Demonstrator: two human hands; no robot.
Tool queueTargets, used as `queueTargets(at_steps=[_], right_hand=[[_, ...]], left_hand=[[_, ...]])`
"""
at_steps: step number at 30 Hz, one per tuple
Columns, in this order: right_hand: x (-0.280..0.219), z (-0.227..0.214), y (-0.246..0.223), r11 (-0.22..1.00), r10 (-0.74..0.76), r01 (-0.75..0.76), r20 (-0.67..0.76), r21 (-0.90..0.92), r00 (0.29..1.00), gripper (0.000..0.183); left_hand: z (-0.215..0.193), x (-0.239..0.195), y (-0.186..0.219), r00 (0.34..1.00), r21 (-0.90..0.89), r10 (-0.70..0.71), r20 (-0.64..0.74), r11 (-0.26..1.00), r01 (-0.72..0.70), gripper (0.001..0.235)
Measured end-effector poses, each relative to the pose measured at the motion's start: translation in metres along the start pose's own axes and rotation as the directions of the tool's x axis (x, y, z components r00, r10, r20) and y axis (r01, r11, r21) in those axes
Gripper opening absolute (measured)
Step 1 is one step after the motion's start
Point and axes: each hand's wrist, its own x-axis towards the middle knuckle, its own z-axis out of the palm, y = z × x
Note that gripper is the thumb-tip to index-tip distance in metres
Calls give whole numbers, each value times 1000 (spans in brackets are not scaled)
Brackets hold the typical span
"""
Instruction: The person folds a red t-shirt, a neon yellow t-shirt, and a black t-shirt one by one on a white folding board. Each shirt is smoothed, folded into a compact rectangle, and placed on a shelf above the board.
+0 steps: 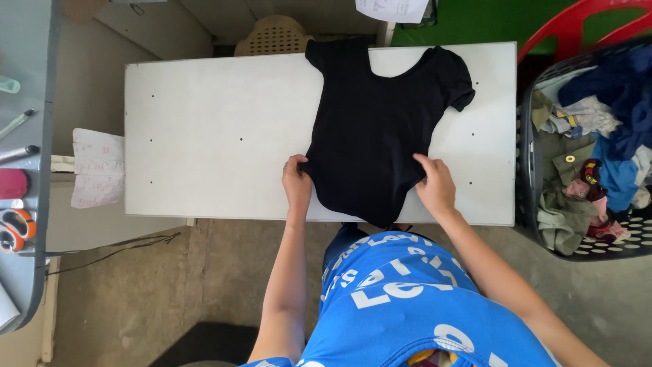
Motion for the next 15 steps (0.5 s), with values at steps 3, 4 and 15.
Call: queueTargets(at_steps=[3, 4, 15], right_hand=[[4, 9, 17, 989, -146, 143, -132, -29, 981, 52], [7, 10, 20, 981, -189, 196, -211, 12, 959, 53], [10, -27, 29, 998, 40, -57, 513, 17, 857, 22]], left_hand=[[-7, 11, -11, 994, -44, -89, 59, 995, 92, 29], [-11, 17, -16, 979, -99, -171, 110, 978, 182, 28], [-59, 50, -48, 696, -584, -536, 478, 398, 708, 38]])
